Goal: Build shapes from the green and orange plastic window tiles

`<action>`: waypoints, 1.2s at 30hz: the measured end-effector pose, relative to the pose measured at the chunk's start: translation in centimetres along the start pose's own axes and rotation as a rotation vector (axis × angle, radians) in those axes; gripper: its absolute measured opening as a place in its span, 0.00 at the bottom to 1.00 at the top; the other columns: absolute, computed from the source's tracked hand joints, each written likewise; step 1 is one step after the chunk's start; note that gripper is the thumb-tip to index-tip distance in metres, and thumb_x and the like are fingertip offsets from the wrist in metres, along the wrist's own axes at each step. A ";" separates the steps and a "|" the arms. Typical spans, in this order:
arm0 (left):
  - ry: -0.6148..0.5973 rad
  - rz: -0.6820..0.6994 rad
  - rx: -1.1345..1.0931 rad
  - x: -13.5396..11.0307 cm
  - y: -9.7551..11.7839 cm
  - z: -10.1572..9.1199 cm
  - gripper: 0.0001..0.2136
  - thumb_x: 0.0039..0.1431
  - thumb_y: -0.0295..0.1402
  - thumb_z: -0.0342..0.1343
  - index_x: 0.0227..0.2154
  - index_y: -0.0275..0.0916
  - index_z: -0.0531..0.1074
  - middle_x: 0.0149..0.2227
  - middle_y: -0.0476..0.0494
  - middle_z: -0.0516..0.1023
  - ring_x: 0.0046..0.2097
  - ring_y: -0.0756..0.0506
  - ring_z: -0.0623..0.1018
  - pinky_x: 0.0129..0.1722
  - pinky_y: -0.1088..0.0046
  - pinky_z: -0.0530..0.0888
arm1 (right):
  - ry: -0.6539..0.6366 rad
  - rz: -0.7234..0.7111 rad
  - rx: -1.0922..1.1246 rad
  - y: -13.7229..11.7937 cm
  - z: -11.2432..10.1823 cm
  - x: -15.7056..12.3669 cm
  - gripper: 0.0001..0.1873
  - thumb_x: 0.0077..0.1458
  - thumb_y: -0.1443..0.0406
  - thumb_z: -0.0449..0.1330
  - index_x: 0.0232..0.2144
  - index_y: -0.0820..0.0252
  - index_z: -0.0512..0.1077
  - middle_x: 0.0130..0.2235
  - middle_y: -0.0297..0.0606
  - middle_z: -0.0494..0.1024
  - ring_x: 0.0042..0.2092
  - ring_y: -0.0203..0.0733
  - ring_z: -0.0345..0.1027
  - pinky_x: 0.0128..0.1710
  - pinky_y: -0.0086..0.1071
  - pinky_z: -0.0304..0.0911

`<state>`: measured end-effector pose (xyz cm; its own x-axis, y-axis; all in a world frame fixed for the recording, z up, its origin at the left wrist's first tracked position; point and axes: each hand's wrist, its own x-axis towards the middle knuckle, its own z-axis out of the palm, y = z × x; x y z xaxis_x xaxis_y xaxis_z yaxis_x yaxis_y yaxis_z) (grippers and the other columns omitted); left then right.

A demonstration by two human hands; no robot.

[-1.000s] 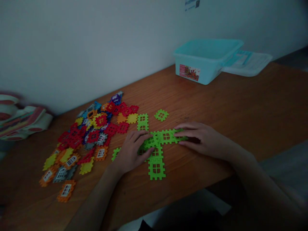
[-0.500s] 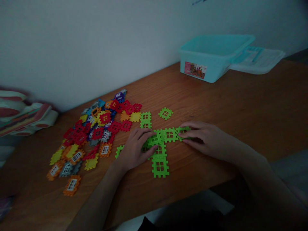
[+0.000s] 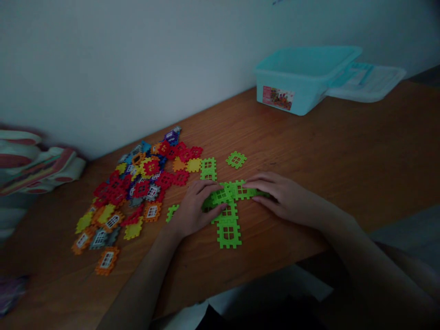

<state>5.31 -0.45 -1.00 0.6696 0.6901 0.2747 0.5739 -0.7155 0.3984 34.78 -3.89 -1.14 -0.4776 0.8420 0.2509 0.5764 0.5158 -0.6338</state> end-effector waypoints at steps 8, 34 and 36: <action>0.063 0.149 0.027 -0.1 0.2 -0.2 0.25 0.65 0.39 0.63 0.62 0.43 0.64 0.57 0.37 0.78 0.57 0.40 0.78 0.58 0.54 0.76 | 0.027 0.060 0.029 -1.5 0.2 0.0 0.21 0.66 0.58 0.60 0.59 0.52 0.71 0.57 0.42 0.78 0.58 0.49 0.71 0.61 0.46 0.66; -0.121 0.177 0.013 -0.2 0.4 -0.6 0.25 0.65 0.42 0.61 0.62 0.41 0.67 0.67 0.34 0.68 0.65 0.36 0.70 0.64 0.48 0.69 | 0.049 0.235 0.345 -5.0 -0.4 0.0 0.17 0.64 0.60 0.61 0.54 0.55 0.74 0.41 0.37 0.85 0.40 0.41 0.79 0.40 0.33 0.72; -0.117 0.134 0.046 -0.2 0.8 -0.5 0.25 0.67 0.42 0.58 0.64 0.41 0.65 0.67 0.34 0.67 0.66 0.36 0.69 0.64 0.48 0.69 | -0.055 0.259 0.437 -5.8 -0.3 -0.2 0.15 0.64 0.61 0.61 0.53 0.55 0.74 0.38 0.35 0.84 0.37 0.39 0.78 0.37 0.31 0.71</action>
<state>5.41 -1.14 -0.34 0.7902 0.5726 0.2182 0.4949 -0.8064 0.3237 31.76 -6.94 2.72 -0.3967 0.9178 0.0142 0.3546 0.1674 -0.9199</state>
